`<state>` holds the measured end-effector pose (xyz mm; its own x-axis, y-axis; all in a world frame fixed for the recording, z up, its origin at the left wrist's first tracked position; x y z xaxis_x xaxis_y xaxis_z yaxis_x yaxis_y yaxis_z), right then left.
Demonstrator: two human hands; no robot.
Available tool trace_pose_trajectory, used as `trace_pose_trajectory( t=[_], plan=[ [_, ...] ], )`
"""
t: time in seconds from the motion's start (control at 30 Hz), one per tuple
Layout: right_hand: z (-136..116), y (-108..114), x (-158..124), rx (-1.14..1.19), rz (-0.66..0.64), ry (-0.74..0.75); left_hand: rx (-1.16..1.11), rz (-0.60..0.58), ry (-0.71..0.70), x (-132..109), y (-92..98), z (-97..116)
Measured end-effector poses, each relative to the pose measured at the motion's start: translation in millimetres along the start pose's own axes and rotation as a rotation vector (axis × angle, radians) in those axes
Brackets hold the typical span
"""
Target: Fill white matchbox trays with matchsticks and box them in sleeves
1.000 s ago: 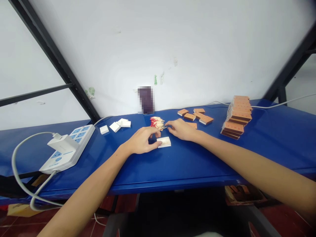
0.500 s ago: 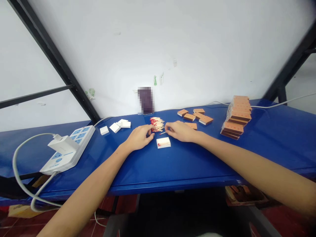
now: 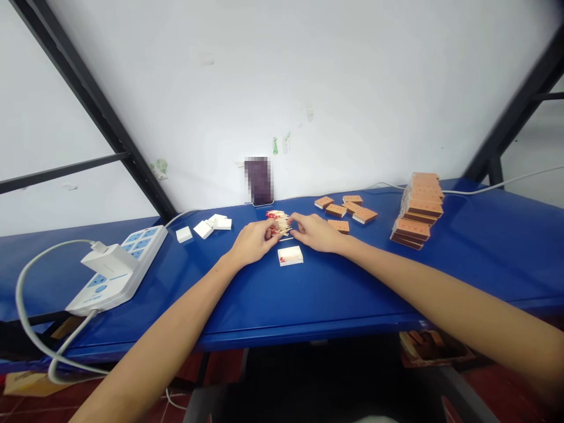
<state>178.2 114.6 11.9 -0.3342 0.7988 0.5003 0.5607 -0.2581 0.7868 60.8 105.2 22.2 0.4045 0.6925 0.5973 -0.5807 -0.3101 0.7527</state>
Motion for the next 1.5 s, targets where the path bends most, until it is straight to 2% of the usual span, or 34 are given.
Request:
trace_pose_trajectory(
  t=[0.5, 0.87, 1.2, 1.5],
  plan=[
    [3, -3, 2, -0.002, 0.013, 0.018, -0.019, -0.051, 0.007, -2, -8.2, -4],
    [3, -3, 1, -0.017, -0.013, 0.001, 0.021, -0.002, 0.048, -7, 7.5, -4],
    [14, 1, 9, -0.059, 0.048, -0.054, 0.107, 0.013, 0.102, -5, 3.7, -9],
    [19, -9, 9, -0.138, -0.01, -0.061, 0.104, -0.001, 0.083, -4, 1.6, -8]
  ],
)
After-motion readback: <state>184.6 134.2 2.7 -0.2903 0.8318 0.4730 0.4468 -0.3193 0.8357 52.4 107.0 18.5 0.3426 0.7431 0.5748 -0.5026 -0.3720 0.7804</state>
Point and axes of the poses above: each hand's wrist, its own x-axis towards the middle knuckle, its own y-axis out of the back of the hand, z = x × y, the point moved 10 cm from there along x, towards the middle knuckle, and after that the axes turned 15 degrees about z, right-handed, at the moved point
